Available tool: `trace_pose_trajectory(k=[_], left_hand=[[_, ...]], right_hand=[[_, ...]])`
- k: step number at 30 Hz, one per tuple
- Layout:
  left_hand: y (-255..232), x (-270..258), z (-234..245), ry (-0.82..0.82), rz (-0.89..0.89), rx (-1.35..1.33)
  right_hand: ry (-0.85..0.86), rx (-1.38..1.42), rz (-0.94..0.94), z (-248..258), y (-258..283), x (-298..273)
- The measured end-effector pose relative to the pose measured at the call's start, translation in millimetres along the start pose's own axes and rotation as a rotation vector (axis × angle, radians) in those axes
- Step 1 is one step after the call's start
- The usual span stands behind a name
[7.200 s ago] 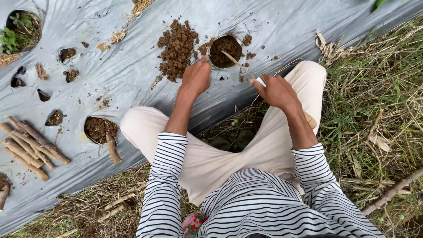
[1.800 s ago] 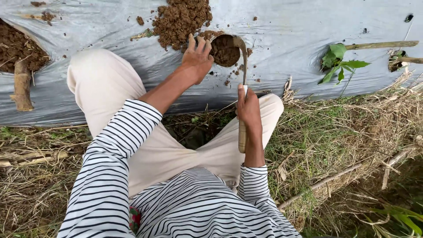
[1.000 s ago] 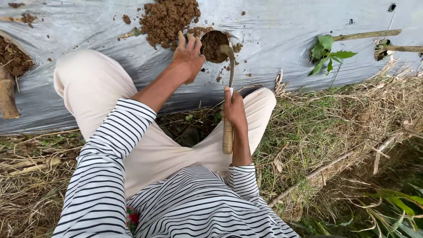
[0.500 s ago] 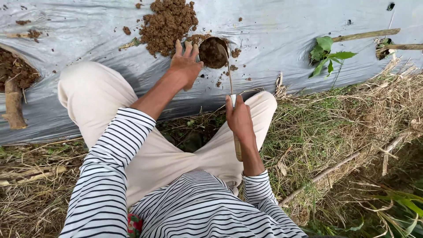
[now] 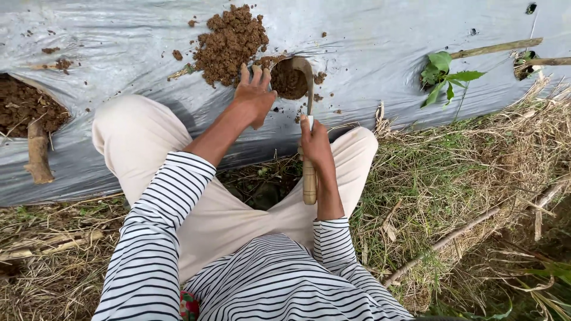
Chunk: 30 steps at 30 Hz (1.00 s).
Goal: The person uses a curved sickle to loosen soil inside a hole in a plastic mulch sheet. They then pick up cassava cuttings and place them into the prepared hole, covering them with soil using their hands. The person repeats this process for another hole, using the sickle to clear debris and pack the soil around the planted cuttings.
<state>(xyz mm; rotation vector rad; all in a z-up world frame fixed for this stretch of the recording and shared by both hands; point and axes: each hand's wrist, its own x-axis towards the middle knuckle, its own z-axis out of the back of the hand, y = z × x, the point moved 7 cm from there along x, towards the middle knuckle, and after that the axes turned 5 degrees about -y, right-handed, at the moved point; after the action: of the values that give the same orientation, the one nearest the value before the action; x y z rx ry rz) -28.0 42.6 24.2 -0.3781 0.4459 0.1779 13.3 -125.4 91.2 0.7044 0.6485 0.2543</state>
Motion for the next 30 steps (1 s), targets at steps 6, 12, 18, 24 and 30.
trace_pose_trajectory(k=[6, 12, 18, 24, 30], left_hand=[[-6.6, -21.6, 20.8, 0.021, -0.011, 0.055], [1.7, 1.1, -12.9, 0.016, -0.034, 0.0], [0.6, 6.0, -13.5, 0.027, -0.031, -0.008], [5.0, 15.0, -24.9, -0.004, -0.032, -0.062], [10.5, 23.4, -42.9, -0.065, -0.005, -0.028]], right_hand=[[-0.124, -0.14, 0.089, 36.5, 53.8, -69.8], [-0.03, -0.313, -0.009, 6.0, 11.4, -10.9], [-0.024, -0.349, -0.059, -0.9, -8.9, -29.0], [-0.052, -0.082, 0.026, 40.2, 30.8, -61.6], [-0.133, 0.316, 0.052, 61.0, -1.1, -21.6]])
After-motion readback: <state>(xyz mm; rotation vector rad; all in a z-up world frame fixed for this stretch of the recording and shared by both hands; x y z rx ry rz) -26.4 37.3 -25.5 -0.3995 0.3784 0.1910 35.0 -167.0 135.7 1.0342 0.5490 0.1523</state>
